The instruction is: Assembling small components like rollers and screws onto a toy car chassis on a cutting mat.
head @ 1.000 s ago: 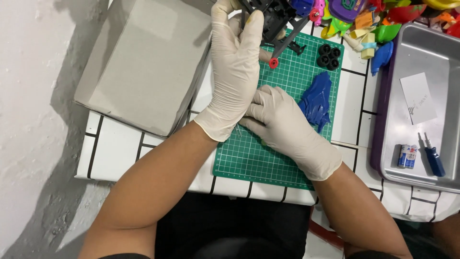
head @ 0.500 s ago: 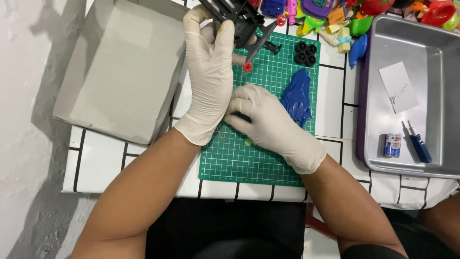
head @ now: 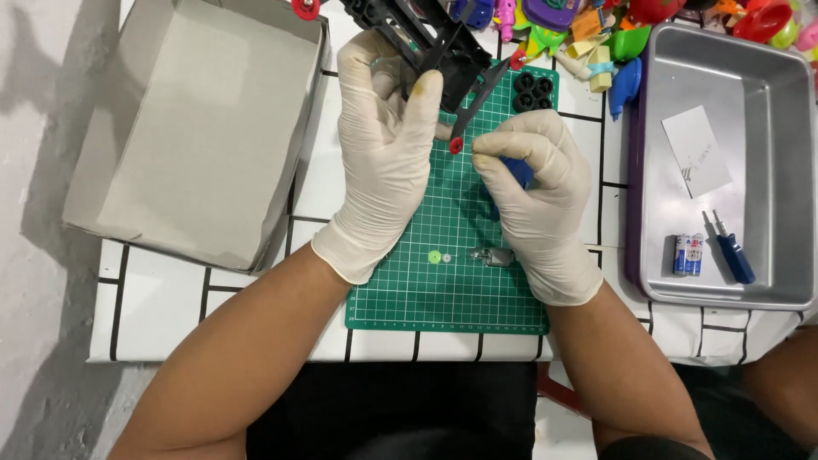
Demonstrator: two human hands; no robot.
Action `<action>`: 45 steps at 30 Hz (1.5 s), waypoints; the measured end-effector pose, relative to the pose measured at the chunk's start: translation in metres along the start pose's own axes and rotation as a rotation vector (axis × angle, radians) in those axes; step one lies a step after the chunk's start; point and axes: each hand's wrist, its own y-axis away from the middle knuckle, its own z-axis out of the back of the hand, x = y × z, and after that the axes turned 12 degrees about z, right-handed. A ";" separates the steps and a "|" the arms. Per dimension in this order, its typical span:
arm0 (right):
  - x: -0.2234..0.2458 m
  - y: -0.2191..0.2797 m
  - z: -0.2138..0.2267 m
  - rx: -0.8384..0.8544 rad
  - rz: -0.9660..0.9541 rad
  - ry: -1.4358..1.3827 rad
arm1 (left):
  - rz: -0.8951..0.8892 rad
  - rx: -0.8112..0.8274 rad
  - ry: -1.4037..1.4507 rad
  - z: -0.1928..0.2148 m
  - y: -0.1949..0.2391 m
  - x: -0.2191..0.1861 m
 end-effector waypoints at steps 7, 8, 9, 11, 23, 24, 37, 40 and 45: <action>-0.003 0.003 -0.002 0.005 0.008 -0.035 | -0.003 0.014 -0.025 -0.001 0.004 -0.003; -0.003 0.002 -0.002 0.015 0.018 -0.031 | -0.004 0.010 -0.049 -0.001 0.005 -0.004; -0.003 0.002 -0.002 0.025 0.028 -0.028 | -0.004 0.006 -0.072 -0.001 0.005 -0.004; -0.002 0.001 -0.002 0.020 0.031 -0.019 | -0.008 0.005 -0.090 -0.001 0.006 -0.005; -0.006 0.001 -0.002 0.026 0.065 -0.008 | -0.043 0.009 -0.086 -0.001 0.006 -0.002; -0.006 0.001 -0.002 0.027 0.072 -0.008 | -0.049 0.009 -0.088 -0.001 0.006 -0.002; -0.003 -0.002 -0.004 0.043 0.113 0.057 | -0.093 -0.017 -0.218 0.000 0.007 -0.004; -0.002 -0.004 -0.004 0.043 0.125 0.097 | -0.097 -0.078 -0.310 -0.001 0.007 -0.003; -0.001 -0.004 -0.004 0.057 0.123 0.147 | -0.121 -0.088 -0.338 0.001 0.010 0.002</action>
